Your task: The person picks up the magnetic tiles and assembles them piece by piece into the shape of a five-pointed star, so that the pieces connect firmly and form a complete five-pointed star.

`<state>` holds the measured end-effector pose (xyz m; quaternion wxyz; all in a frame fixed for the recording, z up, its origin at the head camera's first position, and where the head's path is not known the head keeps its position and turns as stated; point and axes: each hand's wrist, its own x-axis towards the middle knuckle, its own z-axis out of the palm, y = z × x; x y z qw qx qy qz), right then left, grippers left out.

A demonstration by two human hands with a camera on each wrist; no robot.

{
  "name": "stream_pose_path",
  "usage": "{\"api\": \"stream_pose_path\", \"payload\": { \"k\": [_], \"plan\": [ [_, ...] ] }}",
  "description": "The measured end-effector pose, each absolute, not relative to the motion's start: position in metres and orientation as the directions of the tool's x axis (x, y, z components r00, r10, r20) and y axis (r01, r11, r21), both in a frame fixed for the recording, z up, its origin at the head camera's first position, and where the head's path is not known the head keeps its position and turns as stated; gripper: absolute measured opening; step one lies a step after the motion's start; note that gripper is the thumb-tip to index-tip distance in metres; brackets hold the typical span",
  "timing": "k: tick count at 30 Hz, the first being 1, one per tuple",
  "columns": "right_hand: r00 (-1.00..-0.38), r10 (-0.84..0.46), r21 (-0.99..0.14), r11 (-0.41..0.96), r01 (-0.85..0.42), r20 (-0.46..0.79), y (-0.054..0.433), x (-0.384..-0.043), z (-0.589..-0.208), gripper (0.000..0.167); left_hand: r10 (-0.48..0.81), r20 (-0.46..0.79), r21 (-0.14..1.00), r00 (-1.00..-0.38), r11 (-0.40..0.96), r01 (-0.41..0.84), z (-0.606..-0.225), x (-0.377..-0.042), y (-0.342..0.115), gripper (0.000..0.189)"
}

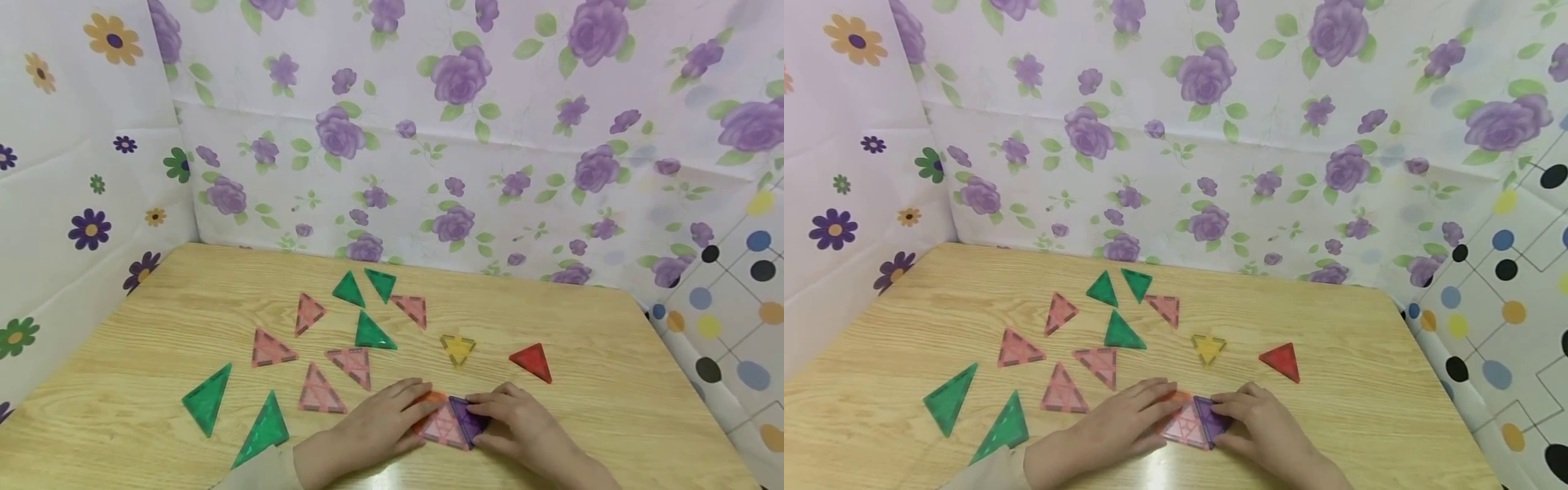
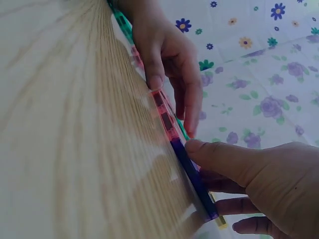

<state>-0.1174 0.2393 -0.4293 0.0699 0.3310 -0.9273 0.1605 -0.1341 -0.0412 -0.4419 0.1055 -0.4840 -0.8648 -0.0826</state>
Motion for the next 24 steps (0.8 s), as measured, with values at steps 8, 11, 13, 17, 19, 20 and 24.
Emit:
{"api": "stream_pose_path", "payload": {
  "k": [8,11,13,17,19,20,24],
  "plan": [
    [-0.757,-0.597,-0.231,0.723,-0.651,0.267,0.235,-0.117,-0.426,0.033,0.840,0.377,-0.011,-0.390,0.425,0.905,-0.445,-0.132,-0.038,0.036],
    [-0.764,-0.579,-0.213,0.739,-0.639,0.285,0.236,-0.117,-0.423,0.031,0.832,0.385,0.009,-0.399,0.429,0.903,-0.445,-0.131,-0.037,0.034],
    [-0.760,-0.569,-0.172,0.753,-0.635,0.314,0.237,-0.119,-0.421,0.030,0.830,0.383,0.018,-0.406,0.433,0.901,-0.445,-0.131,-0.036,0.033],
    [-0.753,-0.515,-0.099,0.796,-0.598,0.408,0.244,-0.125,-0.413,0.027,0.826,0.383,0.025,-0.413,0.437,0.899,-0.445,-0.131,-0.035,0.032],
    [-0.785,-0.454,-0.103,0.836,-0.539,0.421,0.249,-0.129,-0.409,0.026,0.826,0.385,0.020,-0.412,0.439,0.898,-0.445,-0.131,-0.035,0.032],
    [-0.814,-0.412,-0.123,0.859,-0.497,0.410,0.252,-0.130,-0.407,0.026,0.826,0.385,0.017,-0.412,0.440,0.898,-0.445,-0.130,-0.035,0.032],
    [-0.924,-0.224,-0.177,0.941,-0.288,0.311,0.266,-0.138,-0.403,0.030,0.830,0.377,0.016,-0.412,0.439,0.898,-0.446,-0.129,-0.034,0.032]
  ]
}}
